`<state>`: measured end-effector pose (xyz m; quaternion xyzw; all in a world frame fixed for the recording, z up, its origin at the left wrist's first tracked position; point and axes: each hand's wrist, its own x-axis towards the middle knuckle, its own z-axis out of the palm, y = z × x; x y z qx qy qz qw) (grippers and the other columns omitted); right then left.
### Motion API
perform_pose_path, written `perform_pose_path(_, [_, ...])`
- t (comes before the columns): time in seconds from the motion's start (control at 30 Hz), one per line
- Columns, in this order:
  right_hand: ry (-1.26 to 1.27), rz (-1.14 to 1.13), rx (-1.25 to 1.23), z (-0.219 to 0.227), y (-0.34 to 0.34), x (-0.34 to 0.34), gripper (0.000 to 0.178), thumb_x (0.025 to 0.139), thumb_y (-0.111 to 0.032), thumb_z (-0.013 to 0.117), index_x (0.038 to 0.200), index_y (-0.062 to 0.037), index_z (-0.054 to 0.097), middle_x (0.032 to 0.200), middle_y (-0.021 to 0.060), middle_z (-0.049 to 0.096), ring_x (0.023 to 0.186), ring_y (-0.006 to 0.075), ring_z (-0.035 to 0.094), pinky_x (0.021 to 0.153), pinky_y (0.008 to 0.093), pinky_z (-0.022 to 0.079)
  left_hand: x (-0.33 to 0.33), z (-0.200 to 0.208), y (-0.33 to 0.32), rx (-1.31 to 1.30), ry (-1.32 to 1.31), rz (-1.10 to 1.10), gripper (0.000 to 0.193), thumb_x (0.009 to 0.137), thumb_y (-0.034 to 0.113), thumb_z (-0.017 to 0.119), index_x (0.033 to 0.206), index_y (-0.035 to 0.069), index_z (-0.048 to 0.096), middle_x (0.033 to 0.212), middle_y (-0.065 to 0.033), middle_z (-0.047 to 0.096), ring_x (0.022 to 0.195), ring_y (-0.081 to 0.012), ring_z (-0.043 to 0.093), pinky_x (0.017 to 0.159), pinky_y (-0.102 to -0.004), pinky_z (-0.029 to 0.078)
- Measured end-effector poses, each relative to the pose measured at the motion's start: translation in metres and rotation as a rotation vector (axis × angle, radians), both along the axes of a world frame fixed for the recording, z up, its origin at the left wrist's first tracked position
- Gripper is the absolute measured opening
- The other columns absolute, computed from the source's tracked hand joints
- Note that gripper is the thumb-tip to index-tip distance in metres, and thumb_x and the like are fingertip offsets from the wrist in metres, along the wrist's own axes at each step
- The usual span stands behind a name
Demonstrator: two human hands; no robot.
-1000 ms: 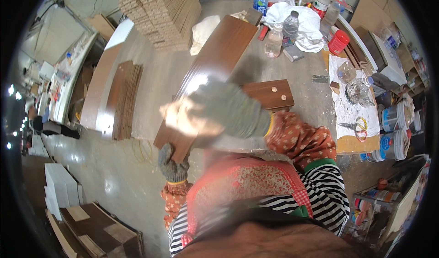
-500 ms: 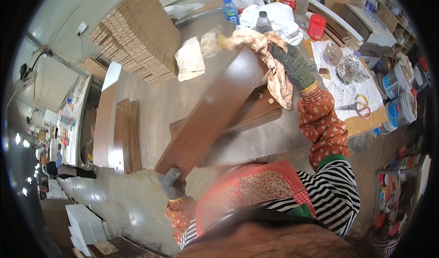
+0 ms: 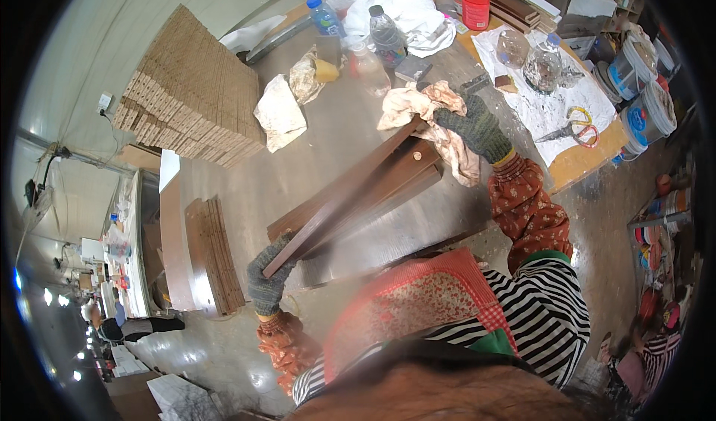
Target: The person wipes a brown wooden panel with a cloth, repeatedly flipping and repositioning it to clean different sides. The person then places the panel on a stack of similar panels.
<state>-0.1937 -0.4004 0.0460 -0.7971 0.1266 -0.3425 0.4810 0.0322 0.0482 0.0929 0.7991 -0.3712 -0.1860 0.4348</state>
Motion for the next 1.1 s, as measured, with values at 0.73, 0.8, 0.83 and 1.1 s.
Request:
perform_pose_path(0.73, [0.086,0.028,-0.694,0.069,0.048,0.04,0.035,0.1,-0.04,0.051,0.12,-0.0172,0.067,0.103,0.0087,0.071,0.089,0.029,0.07,0.082,0.0457,0.052,0.021,-0.011,0.027,0.173,-0.111,0.154,0.046,0.079,0.012,0.084,0.121,-0.002,0.07,0.106,-0.0098,0.075,0.091,-0.0141,0.069,0.082,-0.0301,0.056])
perform_pose_path(0.8, [0.258,0.04,-0.75,0.06,0.024,0.044,0.046,0.101,-0.051,0.048,0.125,-0.0156,0.065,0.117,0.0129,0.071,0.089,0.0346,0.071,0.085,0.0492,0.053,0.024,-0.012,0.026,0.121,-0.091,0.152,0.051,0.075,0.015,0.088,0.12,-0.001,0.07,0.103,-0.0099,0.075,0.091,-0.0166,0.069,0.082,-0.0321,0.056])
perform_pose_path(0.83, [0.227,-0.036,-0.529,0.049,0.017,0.043,0.055,0.099,-0.058,0.048,0.127,-0.0136,0.064,0.12,0.0163,0.069,0.092,0.0356,0.07,0.086,0.049,0.053,0.025,-0.013,0.027,0.079,-0.081,0.113,0.052,0.075,0.015,0.089,0.12,0.0,0.07,0.102,-0.0098,0.075,0.091,-0.0171,0.07,0.082,-0.0325,0.056])
perform_pose_path(1.1, [0.061,-0.151,0.278,-0.006,0.007,0.031,0.074,0.097,-0.068,0.046,0.135,-0.0055,0.059,0.111,0.0219,0.068,0.1,0.0336,0.068,0.089,0.0458,0.052,0.037,-0.018,0.03,0.085,-0.088,0.274,0.056,0.073,0.019,0.091,0.122,0.001,0.069,0.104,-0.0099,0.074,0.093,-0.0185,0.07,0.081,-0.033,0.057])
